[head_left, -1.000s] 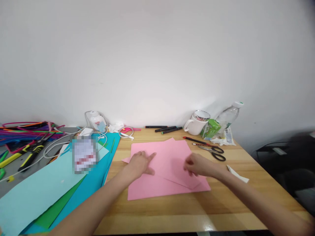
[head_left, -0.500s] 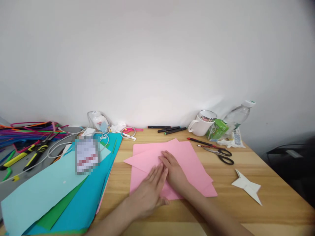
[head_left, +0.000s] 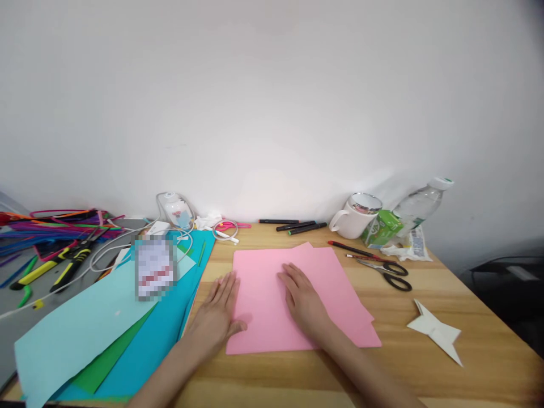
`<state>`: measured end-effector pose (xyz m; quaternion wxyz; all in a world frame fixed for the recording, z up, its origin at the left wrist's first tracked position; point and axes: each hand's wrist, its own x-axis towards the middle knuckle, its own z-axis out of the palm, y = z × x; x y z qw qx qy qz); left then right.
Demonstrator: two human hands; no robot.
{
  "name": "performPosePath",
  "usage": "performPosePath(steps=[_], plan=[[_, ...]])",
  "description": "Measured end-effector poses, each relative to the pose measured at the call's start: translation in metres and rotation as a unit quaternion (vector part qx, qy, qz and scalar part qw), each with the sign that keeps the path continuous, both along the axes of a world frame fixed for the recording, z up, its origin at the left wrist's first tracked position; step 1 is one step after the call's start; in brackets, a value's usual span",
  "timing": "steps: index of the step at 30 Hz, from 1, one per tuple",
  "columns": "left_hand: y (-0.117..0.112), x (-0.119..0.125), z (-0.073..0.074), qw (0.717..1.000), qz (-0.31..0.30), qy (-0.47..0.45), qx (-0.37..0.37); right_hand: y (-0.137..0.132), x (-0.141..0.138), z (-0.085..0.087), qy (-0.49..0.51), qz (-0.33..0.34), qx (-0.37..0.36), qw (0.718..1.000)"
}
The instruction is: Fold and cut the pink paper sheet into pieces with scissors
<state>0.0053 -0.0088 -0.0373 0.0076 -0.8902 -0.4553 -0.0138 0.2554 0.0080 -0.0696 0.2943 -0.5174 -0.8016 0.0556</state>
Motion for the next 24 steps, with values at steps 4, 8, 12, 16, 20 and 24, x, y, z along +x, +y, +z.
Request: performPosePath(steps=[4, 8, 12, 16, 20, 24], plan=[[0.0, -0.005, -0.004, 0.998, 0.048, 0.022, 0.014, -0.003, 0.002, 0.0, -0.004, 0.0, 0.003, 1.0], [-0.003, -0.003, 0.001, 0.995, 0.08, 0.048, 0.019, -0.006, 0.004, 0.002, -0.012, -0.003, 0.003, 1.0], [-0.003, 0.002, 0.008, 0.991, 0.101, 0.085, 0.019, -0.009, 0.006, 0.005, -0.018, -0.002, 0.003, 1.0], [0.003, 0.001, 0.01, 0.988, 0.111, 0.096, 0.051, -0.014, 0.009, 0.009, -0.024, 0.012, 0.002, 1.0], [0.013, -0.002, 0.011, 0.988, 0.026, 0.107, 0.107, -0.017, 0.012, 0.01, -0.045, 0.059, 0.009, 0.997], [0.018, -0.001, 0.009, 0.977, -0.083, 0.136, 0.141, -0.018, 0.013, 0.009, -0.057, 0.072, 0.014, 0.996]])
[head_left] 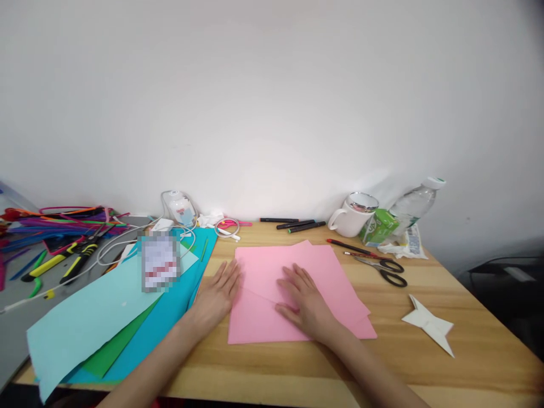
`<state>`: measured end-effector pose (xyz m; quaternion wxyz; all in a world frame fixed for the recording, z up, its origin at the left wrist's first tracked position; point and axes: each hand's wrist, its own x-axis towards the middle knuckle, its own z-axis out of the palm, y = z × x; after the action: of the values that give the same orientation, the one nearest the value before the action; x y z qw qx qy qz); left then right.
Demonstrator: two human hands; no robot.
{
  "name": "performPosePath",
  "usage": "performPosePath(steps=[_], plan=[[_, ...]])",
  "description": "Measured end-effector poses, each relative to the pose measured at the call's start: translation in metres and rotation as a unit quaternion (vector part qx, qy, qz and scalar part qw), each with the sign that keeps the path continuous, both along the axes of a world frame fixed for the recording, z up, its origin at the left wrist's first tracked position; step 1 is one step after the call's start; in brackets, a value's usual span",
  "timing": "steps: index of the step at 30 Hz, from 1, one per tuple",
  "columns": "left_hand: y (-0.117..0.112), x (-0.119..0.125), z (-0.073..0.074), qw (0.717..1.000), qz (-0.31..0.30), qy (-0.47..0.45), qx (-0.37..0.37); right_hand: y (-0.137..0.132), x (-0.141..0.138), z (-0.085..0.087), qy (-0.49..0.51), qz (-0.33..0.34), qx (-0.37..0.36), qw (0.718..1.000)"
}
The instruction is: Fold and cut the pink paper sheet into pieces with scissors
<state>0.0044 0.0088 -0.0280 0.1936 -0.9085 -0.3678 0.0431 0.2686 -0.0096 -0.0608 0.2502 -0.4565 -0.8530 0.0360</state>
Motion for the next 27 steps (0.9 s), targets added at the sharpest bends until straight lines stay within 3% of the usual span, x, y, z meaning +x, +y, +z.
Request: performPosePath(steps=[5, 12, 27], plan=[[0.006, 0.007, -0.006, 1.0, -0.026, 0.006, 0.016, 0.0, -0.001, 0.002, -0.01, -0.004, 0.002, 1.0], [0.011, 0.012, -0.007, 0.998, -0.011, 0.008, 0.061, -0.001, -0.002, 0.006, -0.02, -0.009, 0.003, 1.0], [0.014, 0.007, 0.011, 0.996, 0.031, 0.034, 0.076, -0.002, -0.002, 0.009, -0.022, -0.01, 0.004, 1.0]])
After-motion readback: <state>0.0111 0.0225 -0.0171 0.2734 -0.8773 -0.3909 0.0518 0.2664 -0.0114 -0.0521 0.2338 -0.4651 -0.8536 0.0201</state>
